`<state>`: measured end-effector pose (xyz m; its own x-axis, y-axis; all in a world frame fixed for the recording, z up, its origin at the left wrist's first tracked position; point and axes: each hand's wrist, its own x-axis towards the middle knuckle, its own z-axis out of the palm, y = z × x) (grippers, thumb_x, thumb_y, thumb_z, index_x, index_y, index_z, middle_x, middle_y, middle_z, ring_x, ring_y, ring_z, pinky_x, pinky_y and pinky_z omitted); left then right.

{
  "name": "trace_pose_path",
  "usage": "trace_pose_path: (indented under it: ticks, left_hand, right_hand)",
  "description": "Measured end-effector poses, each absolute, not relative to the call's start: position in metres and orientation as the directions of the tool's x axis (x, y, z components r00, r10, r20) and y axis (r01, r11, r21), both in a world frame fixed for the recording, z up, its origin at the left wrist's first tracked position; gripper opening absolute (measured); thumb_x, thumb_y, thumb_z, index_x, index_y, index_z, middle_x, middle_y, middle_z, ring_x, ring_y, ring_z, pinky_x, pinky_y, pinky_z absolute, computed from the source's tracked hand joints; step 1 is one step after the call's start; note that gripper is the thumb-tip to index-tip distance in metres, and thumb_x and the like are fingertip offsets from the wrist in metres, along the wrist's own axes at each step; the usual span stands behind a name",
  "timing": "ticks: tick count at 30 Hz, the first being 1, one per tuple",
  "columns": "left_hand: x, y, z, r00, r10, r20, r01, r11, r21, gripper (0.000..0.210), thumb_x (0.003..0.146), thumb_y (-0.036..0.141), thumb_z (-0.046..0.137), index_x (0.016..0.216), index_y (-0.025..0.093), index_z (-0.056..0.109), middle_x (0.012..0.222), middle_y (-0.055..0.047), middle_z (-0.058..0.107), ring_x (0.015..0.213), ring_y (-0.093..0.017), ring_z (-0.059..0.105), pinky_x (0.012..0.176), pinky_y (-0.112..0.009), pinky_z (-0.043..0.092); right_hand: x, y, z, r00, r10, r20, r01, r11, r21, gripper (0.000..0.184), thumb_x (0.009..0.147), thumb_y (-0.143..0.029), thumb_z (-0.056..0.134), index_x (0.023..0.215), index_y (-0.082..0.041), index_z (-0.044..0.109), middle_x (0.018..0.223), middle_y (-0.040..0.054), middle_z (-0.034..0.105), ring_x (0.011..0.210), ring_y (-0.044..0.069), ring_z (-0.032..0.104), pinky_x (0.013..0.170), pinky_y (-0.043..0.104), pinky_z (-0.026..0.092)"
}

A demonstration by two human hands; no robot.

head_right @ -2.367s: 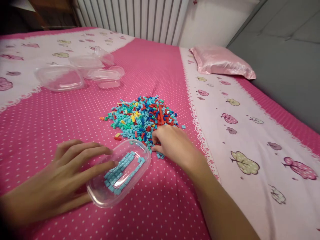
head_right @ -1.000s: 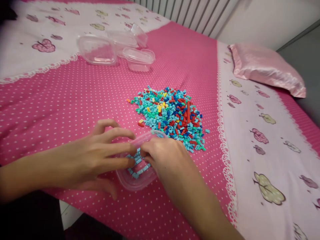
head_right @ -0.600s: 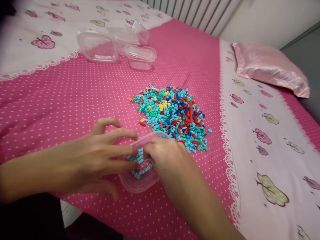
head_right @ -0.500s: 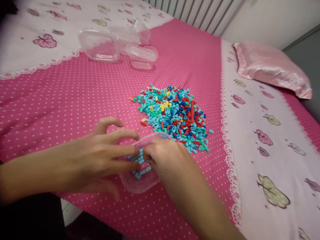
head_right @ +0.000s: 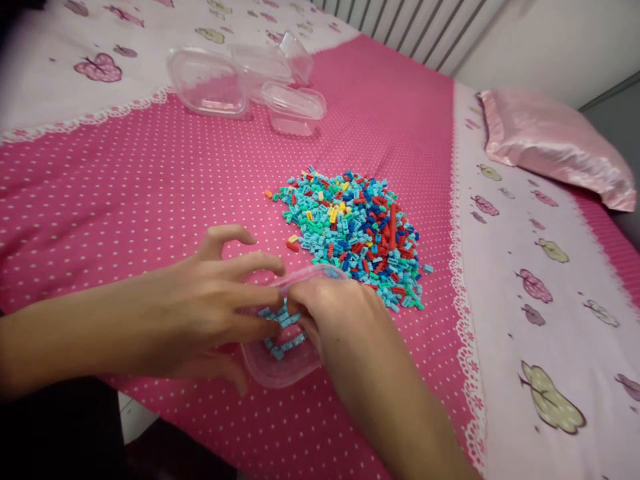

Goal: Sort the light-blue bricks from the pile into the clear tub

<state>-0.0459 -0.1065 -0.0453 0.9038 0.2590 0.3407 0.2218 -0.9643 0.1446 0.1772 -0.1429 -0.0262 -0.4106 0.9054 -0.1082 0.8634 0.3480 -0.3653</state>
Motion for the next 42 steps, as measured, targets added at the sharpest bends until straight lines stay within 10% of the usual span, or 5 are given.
trace_pose_path:
  ticks: [7, 20, 31, 42]
  left_hand:
    - [-0.045, -0.106, -0.045, 0.903, 0.258, 0.343, 0.226, -0.965, 0.131, 0.021, 0.087, 0.047, 0.079, 0.097, 0.029, 0.074, 0.11, 0.002, 0.074, 0.123, -0.027, 0.056, 0.121, -0.054, 0.016]
    - [-0.046, -0.108, -0.042, 0.905, 0.259, 0.336, 0.219, -0.964, 0.153, 0.014, 0.09, 0.04, 0.073, 0.099, 0.029, 0.072, 0.11, 0.006, 0.075, 0.126, -0.025, 0.056, 0.124, -0.05, 0.01]
    - [-0.053, -0.106, -0.032, 0.904, 0.305, 0.298, 0.264, -0.949, 0.172, 0.027, 0.103, 0.049, 0.057, 0.117, 0.031, 0.071, 0.138, 0.0, 0.069, 0.137, -0.024, 0.051, 0.126, -0.043, 0.005]
    - [-0.054, -0.098, -0.057, 0.85, 0.301, 0.432, 0.236, -0.952, 0.197, 0.033, 0.099, 0.047, 0.062, 0.129, 0.038, 0.07, 0.149, 0.004, 0.063, 0.158, -0.022, 0.032, 0.131, -0.041, 0.003]
  right_hand:
    - [0.17, -0.136, -0.024, -0.362, 0.883, -0.299, 0.908, 0.262, -0.327, 0.017, 0.08, -0.003, 0.07, 0.072, -0.018, 0.067, 0.08, 0.0014, 0.073, 0.074, 0.018, 0.065, 0.064, 0.03, 0.034]
    - [0.177, -0.151, -0.03, -0.427, 0.903, -0.041, 0.836, 0.377, -0.397, 0.017, 0.088, -0.009, 0.067, 0.078, -0.023, 0.063, 0.074, -0.0038, 0.066, 0.067, 0.016, 0.058, 0.059, 0.031, 0.028]
    - [0.245, -0.14, 0.031, -0.309, 0.919, 0.245, 0.85, 0.382, -0.363, 0.01, 0.091, -0.025, 0.064, 0.088, -0.027, 0.073, 0.083, -0.0008, 0.076, 0.068, 0.016, 0.067, 0.06, 0.031, 0.046]
    - [0.283, -0.114, -0.003, -0.275, 0.94, -0.2, 0.913, 0.19, -0.362, 0.021, 0.083, -0.008, 0.076, 0.098, -0.023, 0.075, 0.088, -0.002, 0.072, 0.079, 0.015, 0.063, 0.07, 0.028, 0.041]
